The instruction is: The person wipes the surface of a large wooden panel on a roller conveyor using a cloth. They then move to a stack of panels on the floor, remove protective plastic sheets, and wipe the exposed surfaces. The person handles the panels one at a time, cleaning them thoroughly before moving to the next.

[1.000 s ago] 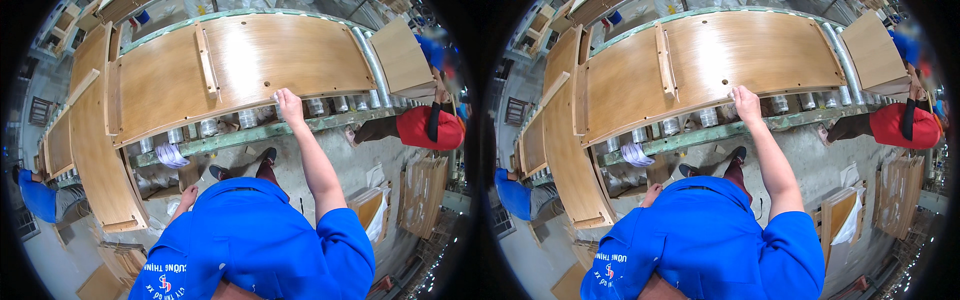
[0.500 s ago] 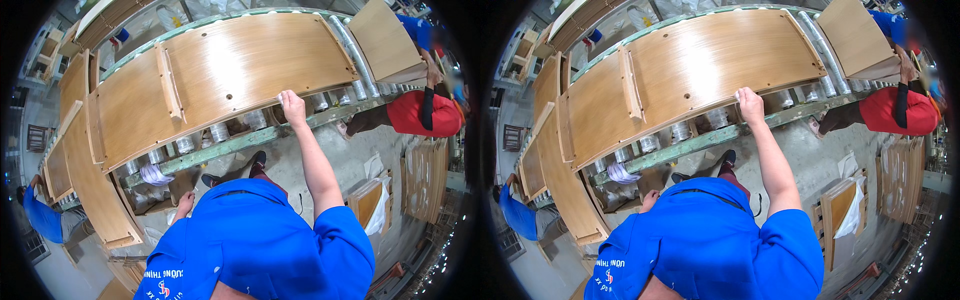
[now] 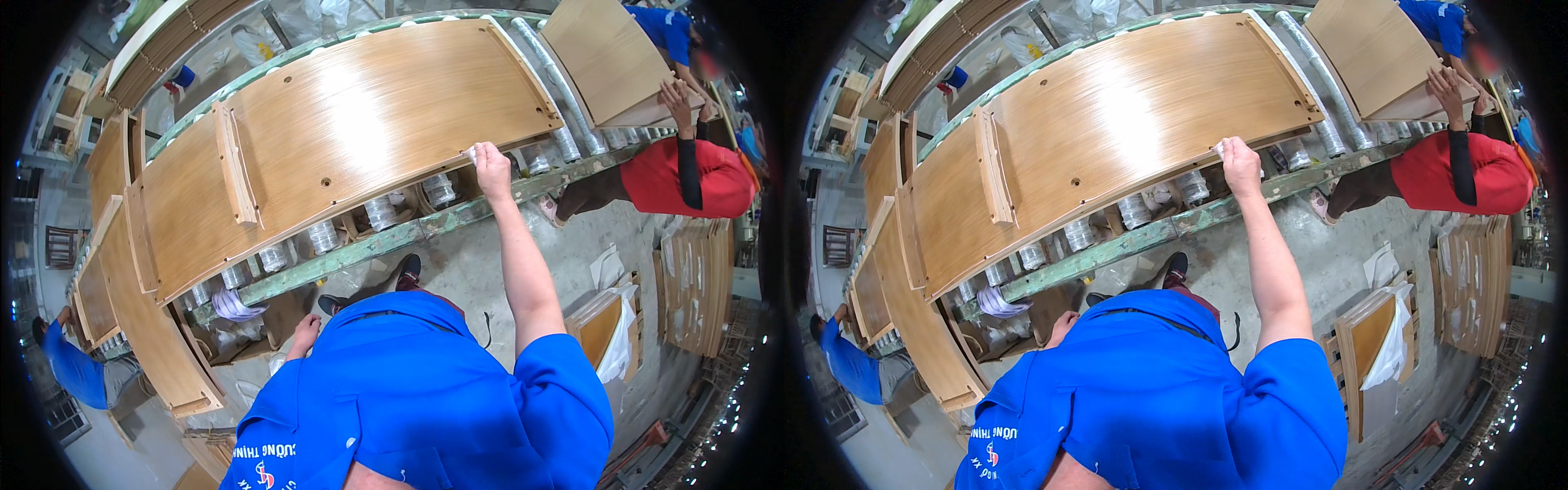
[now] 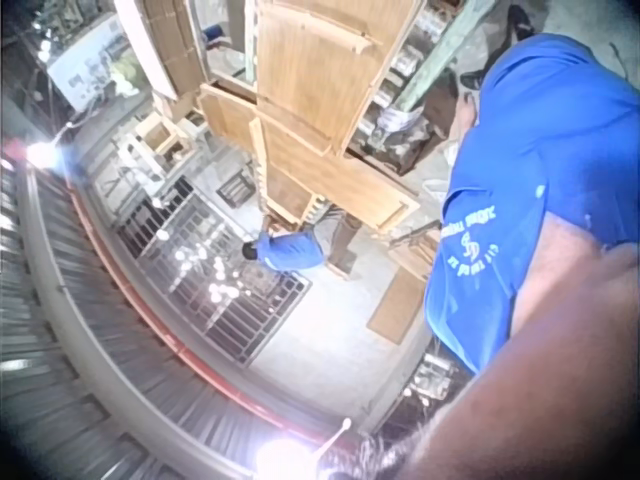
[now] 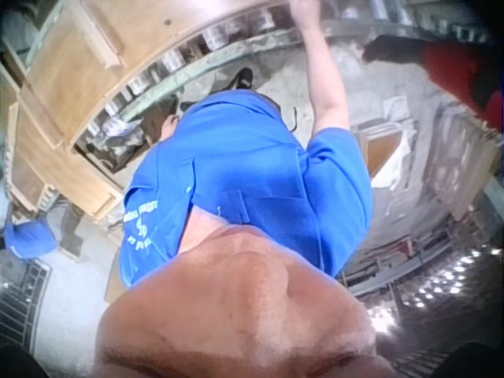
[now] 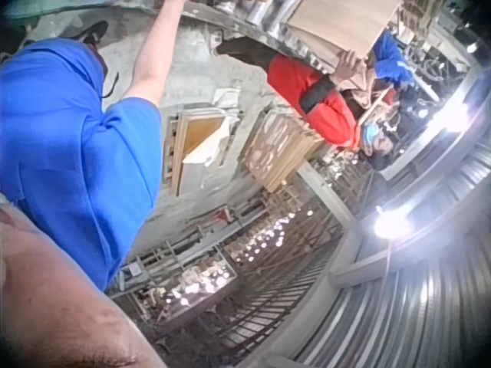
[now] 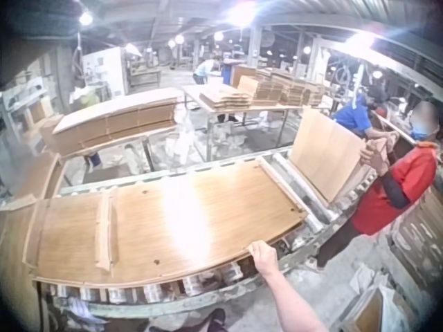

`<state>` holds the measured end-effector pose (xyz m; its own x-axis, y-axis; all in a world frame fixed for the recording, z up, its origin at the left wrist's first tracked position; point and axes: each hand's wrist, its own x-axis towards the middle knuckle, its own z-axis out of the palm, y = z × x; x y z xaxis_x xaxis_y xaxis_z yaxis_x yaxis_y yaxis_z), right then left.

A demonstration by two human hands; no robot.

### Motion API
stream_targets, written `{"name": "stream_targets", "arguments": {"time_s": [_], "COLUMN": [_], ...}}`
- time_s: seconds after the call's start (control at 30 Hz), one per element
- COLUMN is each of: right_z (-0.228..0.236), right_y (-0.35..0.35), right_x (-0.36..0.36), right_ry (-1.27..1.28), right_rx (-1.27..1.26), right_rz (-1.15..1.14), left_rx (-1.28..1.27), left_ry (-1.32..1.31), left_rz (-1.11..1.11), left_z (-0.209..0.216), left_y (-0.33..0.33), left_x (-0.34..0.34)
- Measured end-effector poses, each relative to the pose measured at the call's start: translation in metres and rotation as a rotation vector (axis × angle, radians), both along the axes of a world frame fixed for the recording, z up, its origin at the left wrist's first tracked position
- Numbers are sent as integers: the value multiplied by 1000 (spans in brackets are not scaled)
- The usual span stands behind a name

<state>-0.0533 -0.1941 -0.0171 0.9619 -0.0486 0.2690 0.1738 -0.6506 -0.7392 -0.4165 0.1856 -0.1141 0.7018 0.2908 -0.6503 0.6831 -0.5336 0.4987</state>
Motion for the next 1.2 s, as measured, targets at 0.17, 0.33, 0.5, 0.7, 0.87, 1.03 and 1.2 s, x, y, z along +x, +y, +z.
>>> {"name": "stream_targets", "arguments": {"time_s": [0.17,0.33,0.5,0.7,0.87,1.03,1.2], "right_z": [-2,-3,-7,-16,-16,-22,-32], "right_y": [-16,-48,-92,-151,-194,-204,-216], "right_x": [11,28,55,89,110,116,124], "right_ry": [-6,-20,-86,-114,-112,-125,-83], "right_rx": [1,-30,-22,-95,-148,-180,-190], "right_rz": [23,-36,-115,-283,-319,-323,-346], "left_rx": [6,3,15,43,40,16,26], "left_ry": [26,37,29,89,86,109,91], "left_rz": [-4,4,-13,-32,-69,-46,-48], "left_z": [4,11,18,27,24,25,20], "left_y": [-11,-25,-36,-47,-58,-68,-76], "left_x": [12,24,35,50,63,73,72]}}
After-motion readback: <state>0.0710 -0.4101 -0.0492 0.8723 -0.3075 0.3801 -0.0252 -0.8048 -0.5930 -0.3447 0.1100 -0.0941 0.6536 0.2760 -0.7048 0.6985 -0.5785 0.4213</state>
